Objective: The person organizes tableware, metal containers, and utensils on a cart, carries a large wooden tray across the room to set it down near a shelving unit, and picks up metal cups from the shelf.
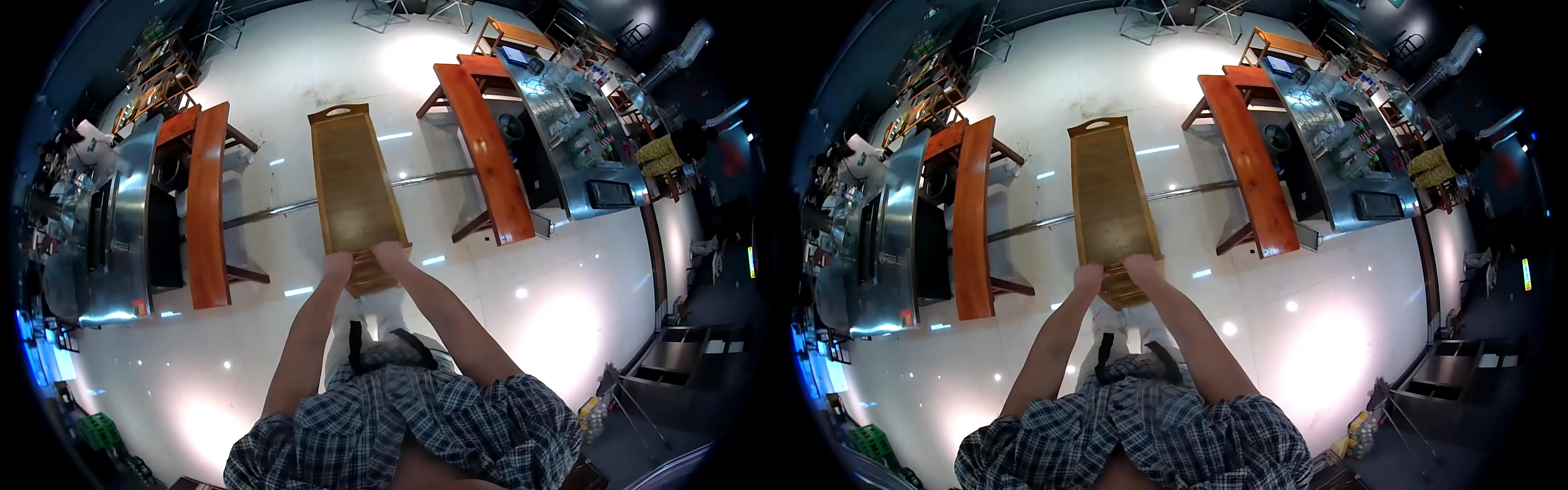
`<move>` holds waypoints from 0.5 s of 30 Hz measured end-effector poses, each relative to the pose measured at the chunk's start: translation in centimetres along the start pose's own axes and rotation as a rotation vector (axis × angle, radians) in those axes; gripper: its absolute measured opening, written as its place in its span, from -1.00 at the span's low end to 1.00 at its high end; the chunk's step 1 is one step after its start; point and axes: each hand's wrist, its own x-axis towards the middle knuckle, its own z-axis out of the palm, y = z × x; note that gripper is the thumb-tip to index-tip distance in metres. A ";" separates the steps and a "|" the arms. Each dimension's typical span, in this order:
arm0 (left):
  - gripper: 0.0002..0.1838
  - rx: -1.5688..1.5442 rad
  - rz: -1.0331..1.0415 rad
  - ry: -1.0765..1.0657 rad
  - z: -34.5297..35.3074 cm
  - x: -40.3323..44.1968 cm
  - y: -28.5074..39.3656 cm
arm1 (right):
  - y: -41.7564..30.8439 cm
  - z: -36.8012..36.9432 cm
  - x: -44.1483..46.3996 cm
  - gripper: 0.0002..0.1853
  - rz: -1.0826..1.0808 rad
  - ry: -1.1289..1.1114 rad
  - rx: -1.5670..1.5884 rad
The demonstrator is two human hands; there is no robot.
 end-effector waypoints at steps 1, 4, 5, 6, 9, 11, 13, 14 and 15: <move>-0.71 -0.005 -0.001 -0.003 1.1 -0.9 1.0 | 0.2 0.5 -1.2 -0.85 -0.012 -0.045 -0.015; -0.71 0.047 0.029 -0.027 3.2 -4.0 2.5 | 0.6 1.1 -5.5 -0.86 0.026 -0.131 0.031; -0.71 0.028 0.027 -0.023 4.1 -5.3 3.1 | 0.8 1.7 -7.2 -0.86 0.064 -0.176 0.079; -0.71 0.003 0.021 -0.013 5.0 -6.4 4.1 | 0.9 2.3 -8.7 -0.86 0.068 -0.186 0.076; -0.70 -0.012 0.000 0.012 6.4 -9.8 5.5 | -0.2 3.1 -12.0 -0.85 -0.040 -0.131 0.007; -0.71 -0.011 0.005 -0.010 6.7 -11.8 6.3 | -0.6 3.2 -14.1 -0.81 -0.007 -0.136 0.026; -0.71 -0.021 0.016 -0.034 7.4 -13.5 7.7 | -0.7 3.3 -16.4 -0.81 -0.006 -0.153 -0.004; -0.71 -0.018 0.030 -0.031 7.5 -14.7 8.2 | -1.1 3.3 -17.7 -0.80 -0.014 -0.173 -0.029; -0.70 -0.015 0.044 -0.026 7.6 -15.6 8.7 | -1.3 3.2 -18.8 -0.80 -0.008 -0.170 -0.028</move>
